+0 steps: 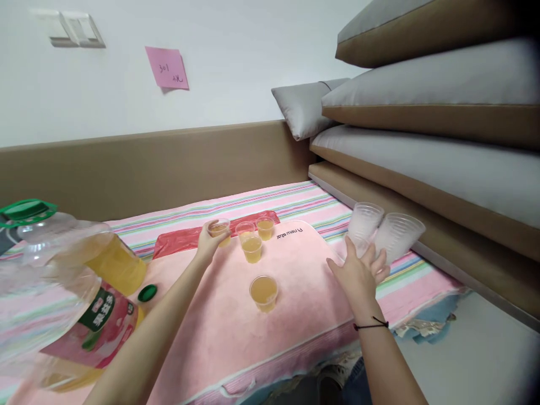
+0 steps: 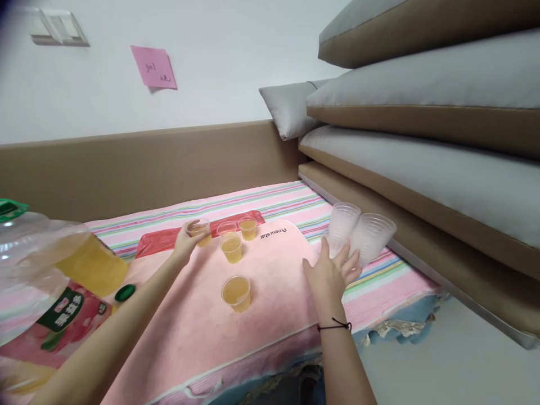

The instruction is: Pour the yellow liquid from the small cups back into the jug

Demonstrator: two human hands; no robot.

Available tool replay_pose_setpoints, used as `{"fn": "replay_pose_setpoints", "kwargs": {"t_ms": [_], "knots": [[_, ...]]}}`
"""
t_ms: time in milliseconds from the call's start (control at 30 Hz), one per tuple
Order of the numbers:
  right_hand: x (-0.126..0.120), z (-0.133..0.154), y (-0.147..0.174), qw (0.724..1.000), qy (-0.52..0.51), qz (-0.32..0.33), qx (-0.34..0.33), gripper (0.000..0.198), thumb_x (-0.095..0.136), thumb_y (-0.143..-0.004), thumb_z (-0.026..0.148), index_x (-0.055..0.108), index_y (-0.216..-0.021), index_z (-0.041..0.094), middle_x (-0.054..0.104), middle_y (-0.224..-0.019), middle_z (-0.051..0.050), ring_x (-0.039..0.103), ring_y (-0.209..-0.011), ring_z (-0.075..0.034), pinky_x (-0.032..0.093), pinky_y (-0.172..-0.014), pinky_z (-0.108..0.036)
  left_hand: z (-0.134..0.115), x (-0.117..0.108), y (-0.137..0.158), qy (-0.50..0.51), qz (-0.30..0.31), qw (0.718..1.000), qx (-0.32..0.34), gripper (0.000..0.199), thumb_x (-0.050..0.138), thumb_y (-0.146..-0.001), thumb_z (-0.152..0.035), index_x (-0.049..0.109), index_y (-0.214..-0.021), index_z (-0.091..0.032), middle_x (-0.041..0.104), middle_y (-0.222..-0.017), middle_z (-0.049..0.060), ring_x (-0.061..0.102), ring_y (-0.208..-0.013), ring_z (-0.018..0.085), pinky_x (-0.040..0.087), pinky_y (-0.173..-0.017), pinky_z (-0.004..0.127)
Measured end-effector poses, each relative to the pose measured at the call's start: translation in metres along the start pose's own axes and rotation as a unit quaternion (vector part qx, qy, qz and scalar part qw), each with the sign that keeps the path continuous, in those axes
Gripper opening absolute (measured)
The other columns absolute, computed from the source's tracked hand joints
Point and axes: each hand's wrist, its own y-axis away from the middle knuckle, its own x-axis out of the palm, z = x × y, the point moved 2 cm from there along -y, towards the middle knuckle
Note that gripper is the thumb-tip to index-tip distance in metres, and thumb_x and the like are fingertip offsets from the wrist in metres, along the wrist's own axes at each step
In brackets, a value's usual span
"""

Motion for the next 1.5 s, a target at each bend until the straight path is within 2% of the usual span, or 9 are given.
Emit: {"fn": "replay_pose_setpoints", "kwargs": {"t_ms": [167, 333, 667, 767, 867, 1000, 1100, 1233, 1500], "knots": [[-0.007, 0.011, 0.009, 0.988, -0.045, -0.106, -0.101, 0.063, 0.061, -0.089, 0.036, 0.047, -0.146, 0.014, 0.020, -0.155, -0.021, 0.014, -0.142, -0.046, 0.023, -0.112, -0.062, -0.005, 0.006, -0.006, -0.053, 0.032, 0.998, 0.010, 0.068, 0.083, -0.052, -0.032, 0.058, -0.114, -0.019, 0.066, -0.108, 0.009, 0.068, -0.093, 0.025, 0.055, -0.080, 0.039], [-0.003, 0.023, 0.020, 0.981, -0.083, -0.098, -0.145, 0.061, 0.059, -0.088, 0.036, 0.048, -0.143, 0.011, 0.024, -0.153, -0.020, 0.016, -0.141, -0.044, 0.027, -0.111, -0.061, -0.007, 0.012, -0.013, -0.124, 0.045, 0.991, 0.037, 0.061, 0.079, -0.051, -0.021, 0.059, -0.108, -0.020, 0.066, -0.104, 0.006, 0.065, -0.097, 0.025, 0.052, -0.084, 0.039], [-0.005, 0.026, 0.022, 0.984, -0.086, -0.066, -0.141, 0.061, 0.060, -0.089, 0.035, 0.048, -0.142, 0.007, 0.032, -0.150, -0.020, 0.018, -0.141, -0.042, 0.026, -0.114, -0.057, -0.018, 0.017, -0.020, -0.260, 0.079, 0.959, 0.078, 0.062, 0.076, -0.054, -0.016, 0.059, -0.113, -0.022, 0.066, -0.102, 0.006, 0.063, -0.091, 0.026, 0.050, -0.081, 0.040], [-0.006, 0.029, 0.022, 0.989, -0.055, -0.013, -0.133, 0.061, 0.061, -0.090, 0.035, 0.048, -0.143, 0.007, 0.032, -0.153, -0.017, 0.017, -0.143, -0.040, 0.024, -0.117, -0.054, -0.021, 0.019, -0.021, -0.295, 0.087, 0.947, 0.089, 0.064, 0.078, -0.055, -0.020, 0.058, -0.116, -0.021, 0.065, -0.103, 0.007, 0.062, -0.092, 0.028, 0.049, -0.079, 0.040], [-0.001, 0.033, 0.024, 0.985, 0.012, 0.105, -0.133, 0.066, 0.059, -0.095, 0.037, 0.040, -0.151, 0.007, 0.029, -0.157, -0.013, 0.017, -0.146, -0.035, 0.021, -0.119, -0.051, -0.023, 0.020, -0.021, -0.325, 0.092, 0.936, 0.099, 0.065, 0.079, -0.056, -0.022, 0.058, -0.117, -0.022, 0.065, -0.106, 0.008, 0.062, -0.096, 0.030, 0.048, -0.078, 0.040], [0.012, 0.039, 0.037, 0.946, 0.097, 0.276, -0.140, 0.081, 0.058, -0.096, 0.043, 0.021, -0.159, 0.006, 0.023, -0.160, -0.015, 0.015, -0.149, -0.034, 0.017, -0.120, -0.056, -0.026, 0.021, -0.020, -0.355, 0.097, 0.923, 0.114, 0.063, 0.080, -0.059, -0.024, 0.058, -0.118, -0.024, 0.065, -0.107, 0.007, 0.061, -0.101, 0.030, 0.048, -0.079, 0.039], [0.019, 0.043, 0.047, 0.909, 0.133, 0.360, -0.160, 0.089, 0.061, -0.093, 0.047, 0.017, -0.160, 0.009, 0.020, -0.161, -0.016, 0.010, -0.151, -0.034, 0.012, -0.119, -0.060, -0.026, 0.022, -0.020, -0.371, 0.099, 0.915, 0.121, 0.063, 0.080, -0.060, -0.024, 0.057, -0.120, -0.025, 0.065, -0.107, 0.007, 0.061, -0.103, 0.029, 0.047, -0.081, 0.038], [0.021, 0.047, 0.055, 0.882, 0.174, 0.400, -0.179, 0.085, 0.058, -0.094, 0.044, 0.019, -0.159, 0.006, 0.015, -0.161, -0.019, 0.009, -0.151, -0.033, 0.008, -0.120, -0.057, -0.026, 0.023, -0.021, -0.392, 0.098, 0.907, 0.121, 0.064, 0.080, -0.062, -0.026, 0.056, -0.121, -0.025, 0.066, -0.108, 0.007, 0.061, -0.102, 0.028, 0.047, -0.082, 0.037], [0.016, 0.049, 0.060, 0.874, 0.160, 0.413, -0.201, 0.087, 0.060, -0.092, 0.043, 0.020, -0.159, 0.006, 0.021, -0.157, -0.027, 0.011, -0.151, -0.034, 0.011, -0.120, -0.052, -0.033, 0.025, -0.019, -0.429, 0.092, 0.893, 0.104, 0.065, 0.080, -0.064, -0.032, 0.056, -0.123, -0.026, 0.066, -0.112, 0.008, 0.060, -0.102, 0.028, 0.045, -0.079, 0.036]]}}
